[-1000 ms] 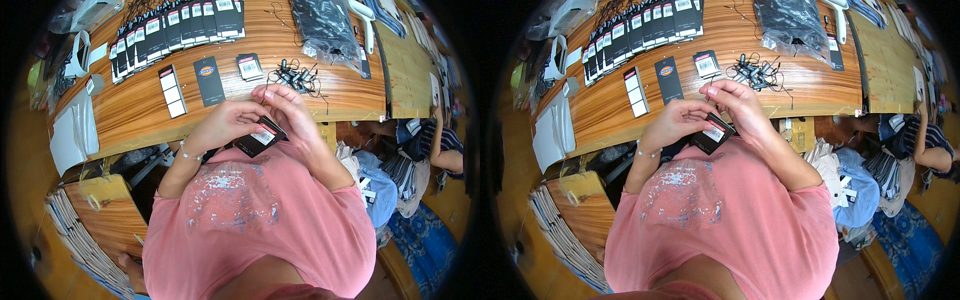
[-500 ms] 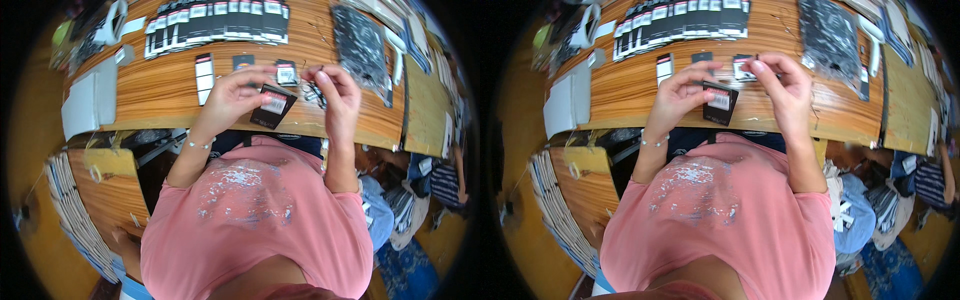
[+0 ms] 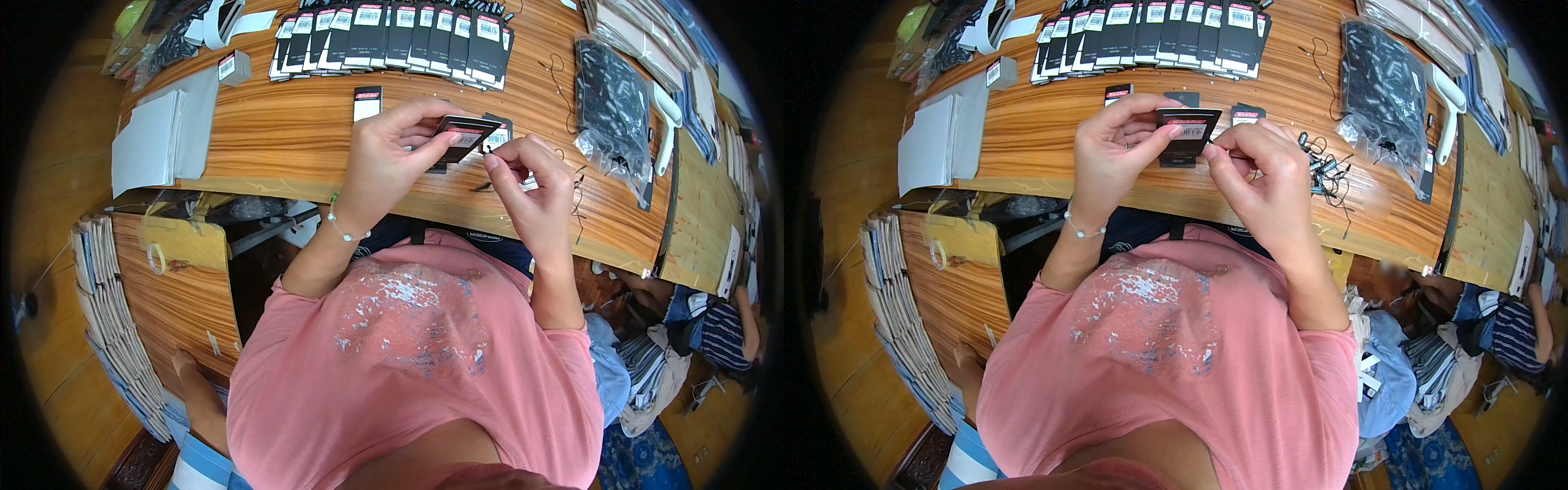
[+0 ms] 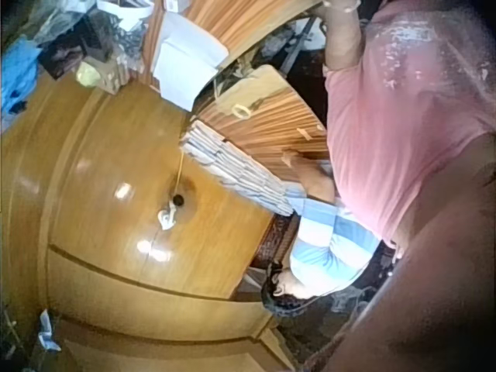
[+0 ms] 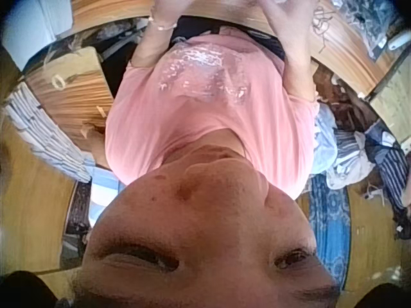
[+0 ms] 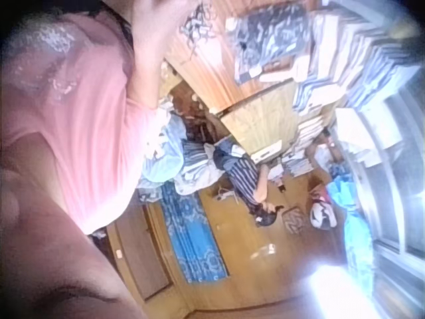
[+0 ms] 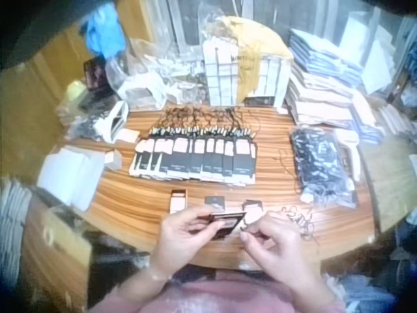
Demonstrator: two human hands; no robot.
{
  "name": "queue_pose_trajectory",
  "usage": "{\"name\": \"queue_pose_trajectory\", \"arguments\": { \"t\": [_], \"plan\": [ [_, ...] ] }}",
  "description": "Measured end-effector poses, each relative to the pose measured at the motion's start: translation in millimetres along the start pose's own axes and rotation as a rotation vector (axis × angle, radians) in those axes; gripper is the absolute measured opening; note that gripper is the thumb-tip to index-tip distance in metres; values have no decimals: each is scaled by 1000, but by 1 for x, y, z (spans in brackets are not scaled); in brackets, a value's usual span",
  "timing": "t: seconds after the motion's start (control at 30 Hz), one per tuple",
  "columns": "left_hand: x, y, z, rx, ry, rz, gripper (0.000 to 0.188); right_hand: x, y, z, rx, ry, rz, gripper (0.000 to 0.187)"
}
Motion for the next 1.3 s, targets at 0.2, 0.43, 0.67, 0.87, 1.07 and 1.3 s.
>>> {"name": "queue_pose_trajectory", "arguments": {
  "t": [0.2,0.43,0.67,0.87,1.07,1.3],
  "plan": [
    [2,-6,-10,-101,-70,-57,25,-3,-6,0,-70,-55,-26,12],
    [3,-9,-12,-157,-134,-63,21,-6,-9,0,-123,-92,-34,13],
    [5,-10,-13,-236,-173,-40,18,-7,-11,-3,-104,-71,-19,13],
    [5,-9,-13,-230,-170,-20,18,-7,-11,-5,-126,-122,-8,13],
    [5,-10,-11,-199,-136,-4,19,-8,-12,-5,-67,-106,-22,13],
    [5,-10,-12,-234,-109,41,21,-9,-15,-6,18,-16,-30,10]
  ]
}}
Point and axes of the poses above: each hand's wrist, its own x-axis away from the middle knuckle, its own y-axis out of the back of the hand, z = x × y, the point moved 5 cm from there along -x, towards the middle knuckle, and after that the axes turned 1 degree about x, right-handed, at the moved point
